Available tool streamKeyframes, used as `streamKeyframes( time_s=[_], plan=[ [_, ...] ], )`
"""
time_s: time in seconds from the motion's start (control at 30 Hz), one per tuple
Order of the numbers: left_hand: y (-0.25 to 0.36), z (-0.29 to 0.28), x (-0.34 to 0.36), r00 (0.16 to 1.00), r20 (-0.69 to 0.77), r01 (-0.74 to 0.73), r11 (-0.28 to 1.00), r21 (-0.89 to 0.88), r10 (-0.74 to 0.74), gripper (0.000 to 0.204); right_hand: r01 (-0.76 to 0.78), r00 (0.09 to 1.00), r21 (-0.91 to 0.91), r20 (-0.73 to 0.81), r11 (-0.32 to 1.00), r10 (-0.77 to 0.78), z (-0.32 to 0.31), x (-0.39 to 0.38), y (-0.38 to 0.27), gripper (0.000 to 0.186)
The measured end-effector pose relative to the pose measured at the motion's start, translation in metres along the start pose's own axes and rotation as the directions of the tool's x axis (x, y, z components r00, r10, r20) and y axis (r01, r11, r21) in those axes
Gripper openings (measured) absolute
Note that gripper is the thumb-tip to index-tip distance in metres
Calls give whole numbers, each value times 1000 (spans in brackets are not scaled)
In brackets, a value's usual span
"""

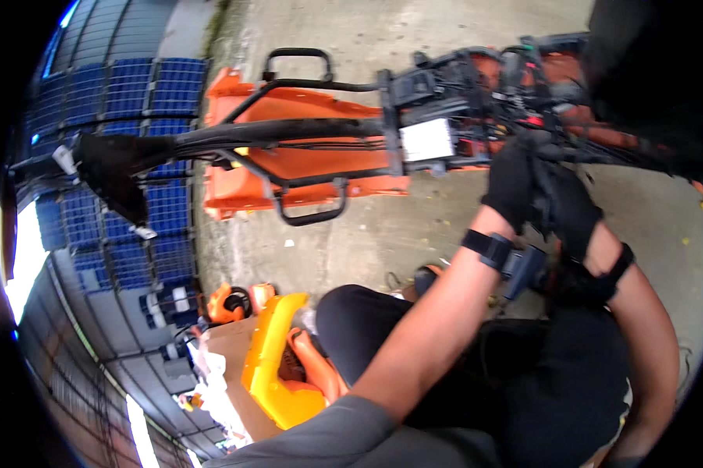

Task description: The person picks through a box of fasteners on the floor and then works on the wiring harness of a scooter frame, holding up a digital dashboard unit and plugging together several electrical connectors by hand.

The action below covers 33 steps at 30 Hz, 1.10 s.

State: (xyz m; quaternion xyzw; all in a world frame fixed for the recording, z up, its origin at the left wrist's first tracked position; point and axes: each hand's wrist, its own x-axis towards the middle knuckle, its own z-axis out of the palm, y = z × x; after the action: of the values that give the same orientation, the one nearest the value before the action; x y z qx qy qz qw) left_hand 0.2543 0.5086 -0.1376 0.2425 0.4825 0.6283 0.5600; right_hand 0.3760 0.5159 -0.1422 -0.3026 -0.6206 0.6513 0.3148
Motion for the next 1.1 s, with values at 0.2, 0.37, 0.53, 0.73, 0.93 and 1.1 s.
streamKeyframes(
  time_s=[0.2,0.37,0.53,0.73,0.93,1.1],
  plan=[
    [6,19,0,981,63,196,941,-274,-186,25,-375,888,388,-109,842,446,5,0,-19,27],
    [18,27,-3,944,-79,298,928,-224,-322,27,-283,931,125,-201,951,304,10,1,-13,24],
    [20,11,7,906,26,415,875,-251,-423,26,-395,901,-173,-265,902,344,16,-1,-39,33],
    [1,-10,11,950,198,289,925,-247,-244,20,-372,911,-182,-258,910,321,18,-2,-48,32],
    [-5,-21,11,969,147,-240,894,378,198,13,-364,929,-522,-143,772,342,21,1,-56,33],
    [44,11,-5,738,472,-675,540,503,482,14,-348,933,-109,-136,931,333,1,2,-45,24]
  ],
)
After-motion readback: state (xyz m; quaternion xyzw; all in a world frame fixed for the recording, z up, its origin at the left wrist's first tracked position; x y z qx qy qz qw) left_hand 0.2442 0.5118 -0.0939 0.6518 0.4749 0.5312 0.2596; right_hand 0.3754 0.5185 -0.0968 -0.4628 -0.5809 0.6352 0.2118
